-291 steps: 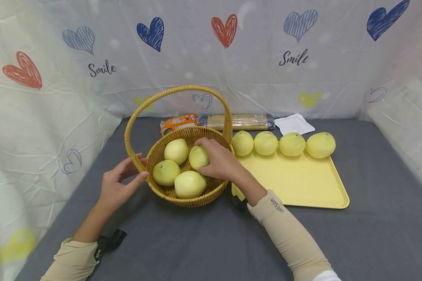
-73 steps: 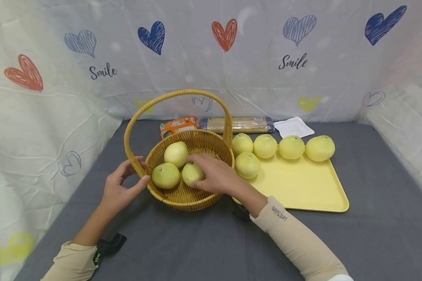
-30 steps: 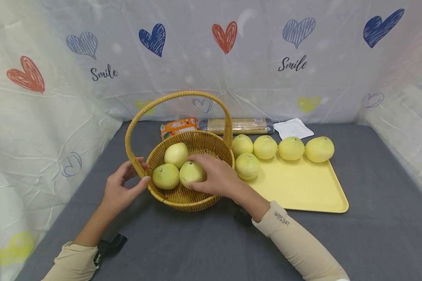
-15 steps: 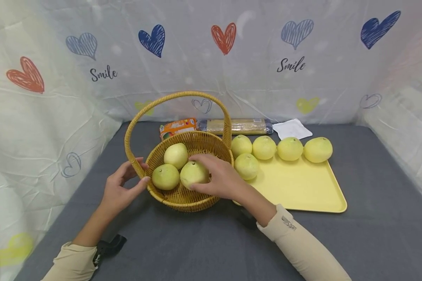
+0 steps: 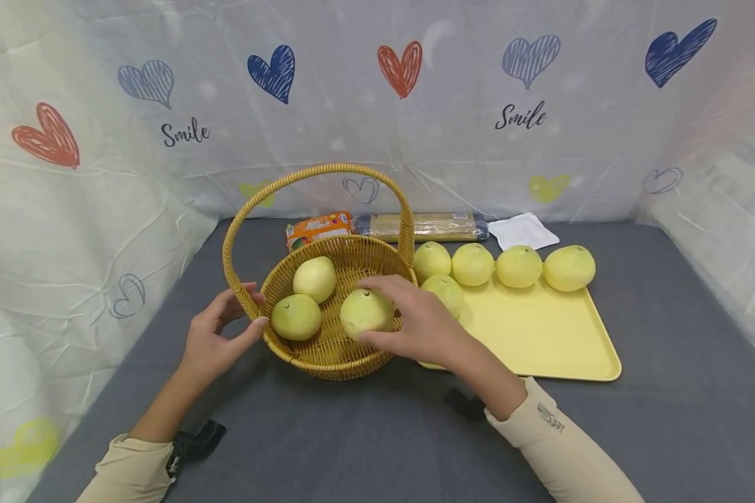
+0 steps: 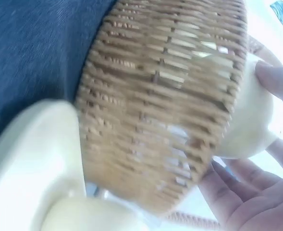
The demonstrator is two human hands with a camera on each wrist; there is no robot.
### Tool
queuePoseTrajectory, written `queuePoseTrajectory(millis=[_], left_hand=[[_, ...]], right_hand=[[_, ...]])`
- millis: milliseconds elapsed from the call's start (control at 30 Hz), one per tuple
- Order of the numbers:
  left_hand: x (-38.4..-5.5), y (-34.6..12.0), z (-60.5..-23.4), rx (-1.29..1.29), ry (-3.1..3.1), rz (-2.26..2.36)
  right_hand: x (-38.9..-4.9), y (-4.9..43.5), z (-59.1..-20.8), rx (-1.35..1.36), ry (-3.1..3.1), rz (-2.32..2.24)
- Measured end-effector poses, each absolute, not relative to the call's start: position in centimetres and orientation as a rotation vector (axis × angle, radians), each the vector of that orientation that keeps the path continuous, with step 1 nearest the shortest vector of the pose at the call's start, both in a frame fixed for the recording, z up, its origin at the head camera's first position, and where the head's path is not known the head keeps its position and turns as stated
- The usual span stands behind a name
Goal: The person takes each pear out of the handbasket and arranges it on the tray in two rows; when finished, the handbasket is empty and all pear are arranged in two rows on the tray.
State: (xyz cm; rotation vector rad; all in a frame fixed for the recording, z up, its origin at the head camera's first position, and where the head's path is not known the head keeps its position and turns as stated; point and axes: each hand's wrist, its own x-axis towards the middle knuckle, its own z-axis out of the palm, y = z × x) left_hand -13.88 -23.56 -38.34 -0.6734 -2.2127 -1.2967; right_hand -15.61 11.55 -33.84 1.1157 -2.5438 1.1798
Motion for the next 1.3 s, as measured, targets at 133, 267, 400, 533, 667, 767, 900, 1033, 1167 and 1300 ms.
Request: queuePoseTrajectory(millis=[133, 267, 400, 533, 667, 767, 900, 1033, 1167, 1300], left_hand=[[-14.0, -23.7, -38.6, -0.674, -2.212, -1.296], [-13.8, -23.5, -38.3, -0.659, -2.214, -1.283], [-13.1, -22.7, -37.0, -0.666, -2.207, -1.267], [-12.3, -22.0, -35.8, -0.661, -2.207, -1.256], [-12.2, -21.9, -35.5, -0.654, -2.207, -1.262], [-12.3, -21.9, -35.6, -0.665, -2.202, -1.254], [-12.3, -22.0, -35.8, -0.672, -2.2, -1.236], [-12.3, -22.0, -35.7, -0.666, -2.205, -1.252], [-12.3, -22.0, -35.7, -0.657, -2.217, -1.253], [-12.4, -22.0, -35.7, -0.654, -2.222, -1.253]], right_hand=[[-15.5, 12.8, -33.3, 1.073, -2.541, 1.186], [-15.6, 14.2, -32.7, 0.995, -2.541, 1.211], [-15.6, 15.6, -32.2, 0.942, -2.521, 1.204], [-15.8, 16.8, -32.0, 0.93, -2.491, 1.179], [-16.1, 18.0, -31.7, 0.882, -2.494, 1.139], [-16.4, 18.9, -31.5, 0.835, -2.51, 1.112], [-16.8, 20.1, -31.3, 0.771, -2.537, 1.089], [-17.0, 21.1, -31.1, 0.754, -2.561, 1.047], [-17.1, 21.8, -30.8, 0.71, -2.621, 1.034], [-17.1, 22.5, -30.5, 0.628, -2.711, 1.057]])
